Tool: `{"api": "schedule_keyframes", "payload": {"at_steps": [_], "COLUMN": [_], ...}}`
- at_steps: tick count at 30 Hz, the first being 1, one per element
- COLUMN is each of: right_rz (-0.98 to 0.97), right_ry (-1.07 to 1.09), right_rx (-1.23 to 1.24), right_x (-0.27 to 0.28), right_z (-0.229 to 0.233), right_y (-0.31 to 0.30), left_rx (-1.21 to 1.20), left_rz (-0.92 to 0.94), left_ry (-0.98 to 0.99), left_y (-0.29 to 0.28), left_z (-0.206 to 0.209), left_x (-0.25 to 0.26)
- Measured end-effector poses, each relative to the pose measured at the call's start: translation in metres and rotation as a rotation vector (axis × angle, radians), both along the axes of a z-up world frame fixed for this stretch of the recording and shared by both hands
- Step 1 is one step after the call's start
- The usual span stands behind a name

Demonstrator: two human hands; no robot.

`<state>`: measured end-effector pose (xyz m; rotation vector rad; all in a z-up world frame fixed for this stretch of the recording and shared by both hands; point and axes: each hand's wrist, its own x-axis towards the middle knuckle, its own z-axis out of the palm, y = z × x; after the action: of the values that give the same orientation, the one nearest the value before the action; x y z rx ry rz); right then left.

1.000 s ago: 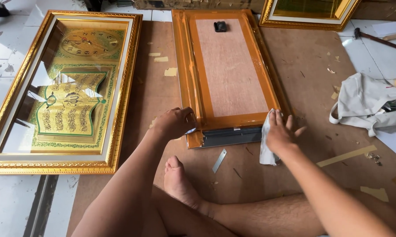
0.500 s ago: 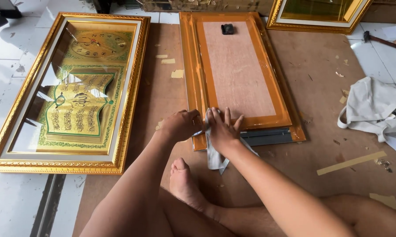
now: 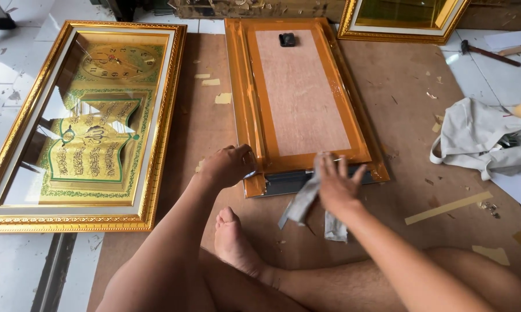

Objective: Applying adhesive tape to the back edges of a picture frame to seal and secure the backing.

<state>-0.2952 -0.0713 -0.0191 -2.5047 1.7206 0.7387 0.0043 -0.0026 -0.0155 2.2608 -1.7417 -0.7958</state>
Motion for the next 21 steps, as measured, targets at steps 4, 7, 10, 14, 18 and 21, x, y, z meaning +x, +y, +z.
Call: {"api": "schedule_keyframes", "payload": {"at_steps": [4, 7, 10, 14, 18, 21], "right_rz": [-0.129, -0.154, -0.144, -0.105, -0.120, -0.145], "right_ry": [-0.102, -0.095, -0.050, -0.019, 0.015, -0.041], "right_rx": [-0.027, -0.026, 0.062, 0.064, 0.090, 0.087], "right_x": [-0.084, -0.102, -0.091, -0.081, -0.070, -0.077], "right_z": [-0.054, -0.054, -0.042, -0.060, -0.056, -0.044], "right_y": [-0.071, -0.106, -0.137, -0.195, -0.201, -0.174], "left_rx": [0.018, 0.050, 0.046, 0.041, 0.068, 0.053], "left_rz": [0.002, 0.000, -0.020, -0.030, -0.032, -0.034], "left_ry": [0.012, 0.015, 0.001, 0.013, 0.026, 0.002], "left_y": [0.001, 0.004, -0.004, -0.009, 0.003, -0.005], "left_z": [0.006, 0.020, 0.002, -0.005, 0.024, 0.002], "left_x": [-0.002, -0.003, -0.001, -0.001, -0.003, -0.001]}}
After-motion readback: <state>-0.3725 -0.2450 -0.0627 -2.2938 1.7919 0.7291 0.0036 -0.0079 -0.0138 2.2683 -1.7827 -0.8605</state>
